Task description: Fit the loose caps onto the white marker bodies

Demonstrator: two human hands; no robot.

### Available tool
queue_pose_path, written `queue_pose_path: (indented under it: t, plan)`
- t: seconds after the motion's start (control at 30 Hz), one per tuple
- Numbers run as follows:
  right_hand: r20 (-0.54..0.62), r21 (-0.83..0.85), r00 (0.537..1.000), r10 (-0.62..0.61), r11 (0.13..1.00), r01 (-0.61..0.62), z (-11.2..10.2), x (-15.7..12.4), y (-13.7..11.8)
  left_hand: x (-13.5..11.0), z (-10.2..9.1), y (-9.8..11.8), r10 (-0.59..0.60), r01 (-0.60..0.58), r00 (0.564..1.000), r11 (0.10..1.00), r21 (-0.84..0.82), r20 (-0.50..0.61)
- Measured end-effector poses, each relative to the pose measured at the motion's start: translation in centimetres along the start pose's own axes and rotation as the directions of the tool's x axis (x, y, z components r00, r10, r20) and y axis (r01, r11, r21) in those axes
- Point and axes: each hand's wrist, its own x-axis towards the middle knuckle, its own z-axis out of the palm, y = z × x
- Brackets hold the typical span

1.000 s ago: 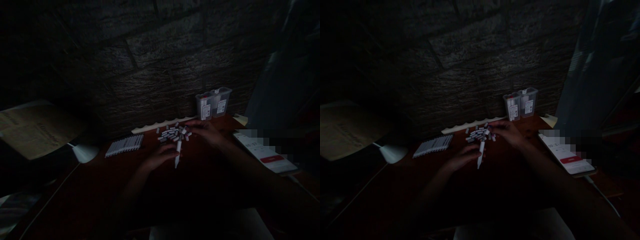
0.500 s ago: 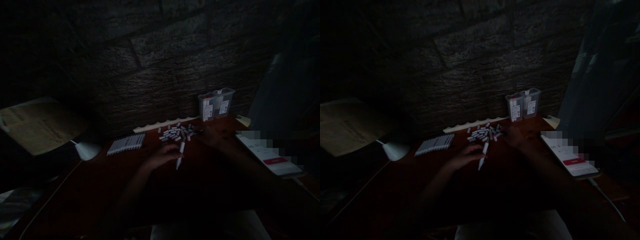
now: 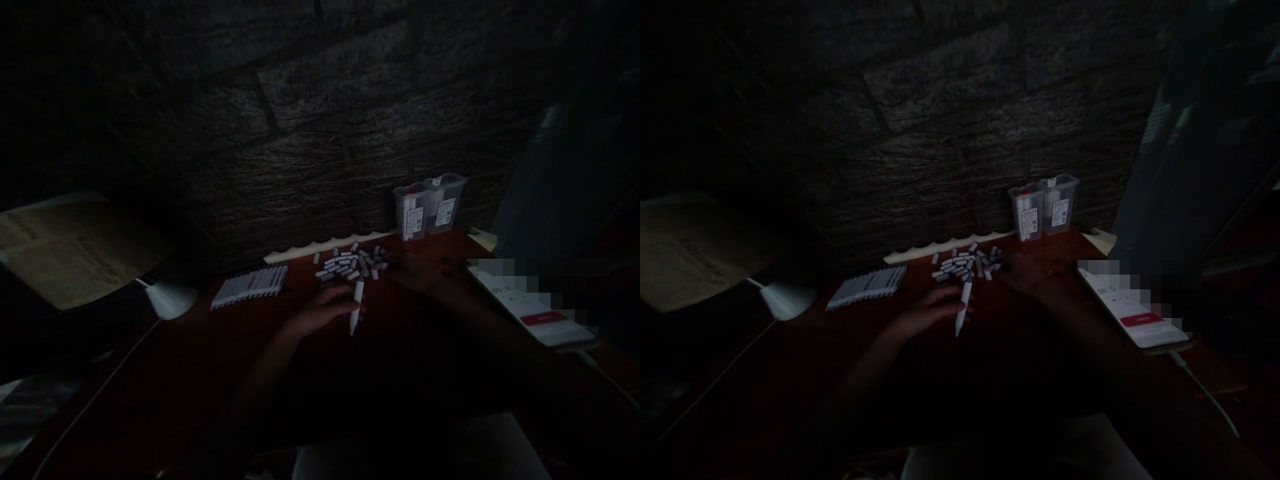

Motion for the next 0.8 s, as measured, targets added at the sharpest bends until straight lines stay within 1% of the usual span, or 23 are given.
queue_pose_path:
  t: [0.13, 0.23, 0.33, 0.43, 0.5, 0.6, 0.7, 0.77, 0.8]
  plan:
    - [0.082, -0.096, 0.997, 0.013, 0.995, -0.005, -0.2, 0.0, -0.3, 0.1, -0.3, -0.3, 0.02, -0.018, 1.0, 0.997, 0.072, -0.021]
    - [0.076, -0.139, 0.997, 0.021, 0.99, -0.01, -0.1, 0.1, -0.4, 0.1, -0.4, -0.5, 0.038, -0.036, 0.999, 0.994, 0.105, -0.022]
    - [0.067, -0.144, 0.997, 0.023, 0.989, -0.013, 0.0, 0.0, -0.4, 0.2, -0.4, -0.5, 0.039, -0.037, 0.999, 0.997, 0.07, -0.024]
    - [0.091, -0.145, 0.996, 0.021, 0.989, -0.008, 0.1, -0.1, -0.5, 0.2, -0.2, -0.4, 0.014, -0.014, 1.0, 1.0, 0.001, -0.024]
    - [0.081, -0.143, 0.996, 0.035, 0.989, -0.023, 0.1, 0.0, -0.5, 0.2, -0.1, -0.3, 0.0, -0.001, 1.0, 0.999, -0.04, -0.025]
    - [0.023, -0.108, 0.998, 0.065, 0.992, -0.062, -0.3, 0.1, -0.6, 0.1, -0.1, -0.4, 0.001, -0.002, 1.0, 0.996, -0.09, -0.012]
    - [-0.131, -0.013, 0.988, 0.076, 0.997, -0.079, -0.9, 0.1, -1.3, 0.1, -0.2, -0.5, 0.008, -0.01, 1.0, 0.99, -0.14, -0.019]
    - [-0.232, 0.091, 0.971, 0.056, 0.995, -0.036, -1.1, -0.1, -2.2, 0.1, -0.1, -0.4, 0.004, -0.011, 0.999, 0.982, -0.189, -0.041]
    - [-0.246, 0.157, 0.969, 0.04, 0.988, -0.001, -1.1, -0.2, -2.8, 0.1, 0.0, -0.4, 0.001, -0.014, 0.998, 0.978, -0.209, -0.063]
